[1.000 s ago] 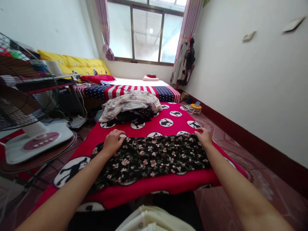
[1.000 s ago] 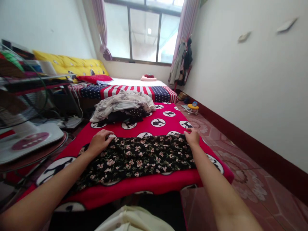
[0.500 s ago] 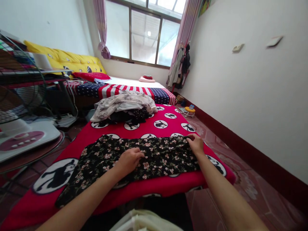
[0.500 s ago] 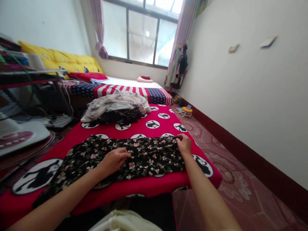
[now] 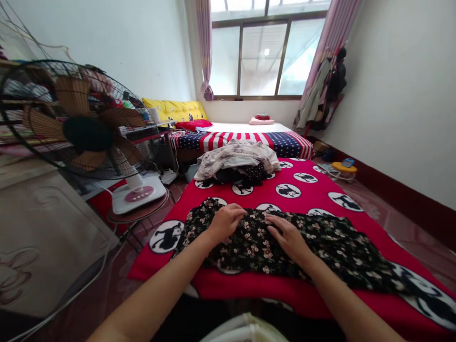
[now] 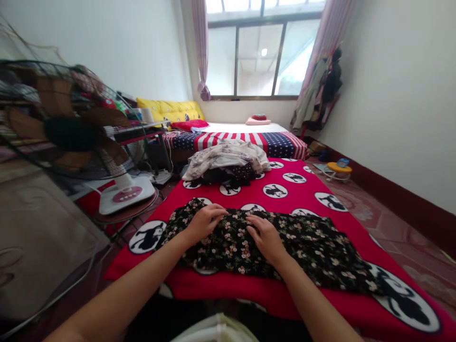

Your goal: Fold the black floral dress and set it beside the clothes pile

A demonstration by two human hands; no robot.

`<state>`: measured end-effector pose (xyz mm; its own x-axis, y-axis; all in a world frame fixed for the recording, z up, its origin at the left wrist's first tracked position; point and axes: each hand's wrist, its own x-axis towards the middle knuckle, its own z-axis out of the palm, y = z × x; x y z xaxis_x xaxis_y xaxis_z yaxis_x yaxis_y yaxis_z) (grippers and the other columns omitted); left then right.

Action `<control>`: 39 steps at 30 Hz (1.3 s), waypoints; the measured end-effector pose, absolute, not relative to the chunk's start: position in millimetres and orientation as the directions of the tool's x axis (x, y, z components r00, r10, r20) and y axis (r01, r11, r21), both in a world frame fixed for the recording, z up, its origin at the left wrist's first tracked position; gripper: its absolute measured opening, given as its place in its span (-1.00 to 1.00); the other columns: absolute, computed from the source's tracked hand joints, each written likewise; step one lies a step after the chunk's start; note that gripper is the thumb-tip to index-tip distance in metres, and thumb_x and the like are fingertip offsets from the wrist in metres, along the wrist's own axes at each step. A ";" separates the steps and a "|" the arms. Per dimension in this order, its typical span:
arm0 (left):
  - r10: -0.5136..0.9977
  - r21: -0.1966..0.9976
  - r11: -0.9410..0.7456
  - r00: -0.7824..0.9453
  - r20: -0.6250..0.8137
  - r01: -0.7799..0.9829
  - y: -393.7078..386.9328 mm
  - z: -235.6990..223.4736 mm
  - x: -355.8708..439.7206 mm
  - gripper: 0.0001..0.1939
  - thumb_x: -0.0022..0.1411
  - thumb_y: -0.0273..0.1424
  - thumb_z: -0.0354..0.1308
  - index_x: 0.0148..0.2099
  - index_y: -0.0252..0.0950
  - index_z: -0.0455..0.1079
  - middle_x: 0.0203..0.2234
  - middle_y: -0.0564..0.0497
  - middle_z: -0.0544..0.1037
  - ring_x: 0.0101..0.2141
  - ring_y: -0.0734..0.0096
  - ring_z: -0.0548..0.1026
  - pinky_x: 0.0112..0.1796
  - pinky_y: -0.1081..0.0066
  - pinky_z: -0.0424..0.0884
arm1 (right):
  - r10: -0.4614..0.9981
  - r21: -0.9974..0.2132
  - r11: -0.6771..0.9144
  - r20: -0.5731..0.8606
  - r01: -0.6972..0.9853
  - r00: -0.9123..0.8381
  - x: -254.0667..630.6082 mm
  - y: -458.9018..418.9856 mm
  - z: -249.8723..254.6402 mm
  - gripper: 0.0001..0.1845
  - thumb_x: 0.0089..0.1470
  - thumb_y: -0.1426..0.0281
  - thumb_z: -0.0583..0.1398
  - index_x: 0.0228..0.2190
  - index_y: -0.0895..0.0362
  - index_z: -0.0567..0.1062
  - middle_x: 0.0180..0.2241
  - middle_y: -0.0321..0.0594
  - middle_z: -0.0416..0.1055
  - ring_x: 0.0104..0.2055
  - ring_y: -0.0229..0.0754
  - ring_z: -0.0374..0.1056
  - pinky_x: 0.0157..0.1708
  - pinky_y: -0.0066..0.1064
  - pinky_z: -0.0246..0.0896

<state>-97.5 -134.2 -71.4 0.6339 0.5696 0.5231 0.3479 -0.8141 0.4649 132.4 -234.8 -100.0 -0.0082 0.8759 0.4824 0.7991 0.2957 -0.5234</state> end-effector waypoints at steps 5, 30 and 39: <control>0.754 0.464 -0.651 0.440 0.487 0.601 -74.7 -68.5 -161.6 -0.59 0.10 -0.69 -0.02 -0.14 -0.27 0.54 -0.19 -0.06 0.58 -0.11 0.27 0.49 -0.02 0.29 0.38 | 0.897 -0.550 0.269 0.441 0.791 0.002 121.9 -225.2 -123.0 -0.68 0.19 0.25 0.07 -0.09 0.02 0.51 0.07 -0.15 0.41 0.15 0.00 0.29 0.19 0.02 0.06; 0.996 0.600 -0.082 0.047 0.074 0.796 -2.8 -106.1 -186.7 -0.85 0.00 -0.31 0.31 -0.36 -0.28 0.57 -0.47 -0.02 0.63 -0.42 0.32 0.56 -0.44 0.48 0.38 | 0.876 -0.596 0.305 0.482 0.742 0.027 125.5 -224.4 -128.4 -0.73 0.15 0.26 0.13 -0.17 0.05 0.53 0.04 -0.12 0.44 0.11 -0.01 0.33 0.15 -0.01 0.13; 0.960 0.520 -0.157 0.008 0.279 0.840 -27.1 -87.7 -182.4 -0.81 0.02 -0.49 0.19 -0.26 -0.26 0.55 -0.27 -0.08 0.61 -0.20 0.17 0.53 -0.19 0.35 0.41 | 0.878 -0.604 0.300 0.477 0.738 0.033 125.6 -224.5 -128.4 -0.74 0.14 0.26 0.14 -0.17 0.05 0.53 0.04 -0.12 0.44 0.10 0.00 0.33 0.16 0.00 0.11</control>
